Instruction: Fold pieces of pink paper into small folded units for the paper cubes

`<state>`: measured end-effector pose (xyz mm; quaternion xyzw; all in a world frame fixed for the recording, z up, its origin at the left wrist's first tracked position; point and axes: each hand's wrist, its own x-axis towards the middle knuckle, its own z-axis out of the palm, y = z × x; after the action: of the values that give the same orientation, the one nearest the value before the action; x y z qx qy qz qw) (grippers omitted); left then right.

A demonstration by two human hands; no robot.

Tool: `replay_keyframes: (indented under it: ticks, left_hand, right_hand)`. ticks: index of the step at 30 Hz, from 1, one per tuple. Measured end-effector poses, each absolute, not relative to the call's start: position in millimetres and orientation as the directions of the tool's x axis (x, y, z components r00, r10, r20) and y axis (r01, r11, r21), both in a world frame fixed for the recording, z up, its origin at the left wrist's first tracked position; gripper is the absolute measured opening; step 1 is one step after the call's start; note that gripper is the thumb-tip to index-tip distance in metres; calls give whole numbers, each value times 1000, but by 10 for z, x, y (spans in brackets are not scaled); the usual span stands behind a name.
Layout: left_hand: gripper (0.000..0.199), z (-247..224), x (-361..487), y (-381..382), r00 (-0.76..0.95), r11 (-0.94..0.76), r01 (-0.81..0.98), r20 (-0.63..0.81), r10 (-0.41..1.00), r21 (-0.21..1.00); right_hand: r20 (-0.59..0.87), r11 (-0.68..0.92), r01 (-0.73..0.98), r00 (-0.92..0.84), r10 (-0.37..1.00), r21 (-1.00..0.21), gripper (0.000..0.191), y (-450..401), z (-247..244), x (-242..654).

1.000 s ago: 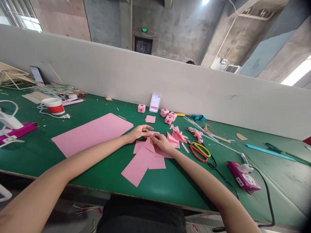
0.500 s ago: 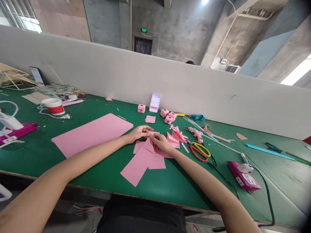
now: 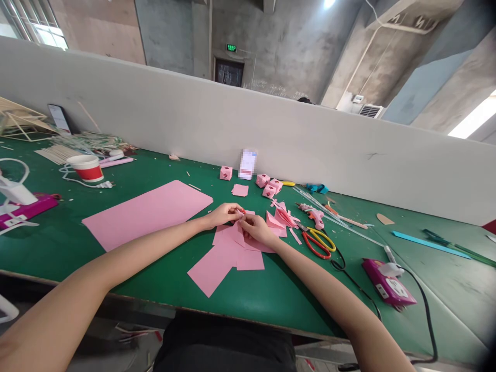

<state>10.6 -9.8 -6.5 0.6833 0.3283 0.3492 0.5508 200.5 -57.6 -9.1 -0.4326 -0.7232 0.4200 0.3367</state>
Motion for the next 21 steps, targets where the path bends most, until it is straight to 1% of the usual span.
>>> replay_keyframes:
  ticks: [5,12,16,21]
  left_hand:
    - [48,-30,104,-118,535,-165,47,115,837,985]
    - [48,-18,100,-141,505,-146,20,116,855,989]
    - [50,-22,89,-130,514,-128,15,102,852,992]
    - [53,-61,81,-84,489,-115,-7,103,866,993]
  right_hand:
    - [118,276,351,-409,905,-895,29,-567,-80,2007]
    - [97,242,323,-406,909,-915,30,-546,-90,2009]
    - [106,239,314,-386,916,-919,29,-533,-121,2003]
    - [122,250,312,-379,917,-917,31,-536,-111,2001]
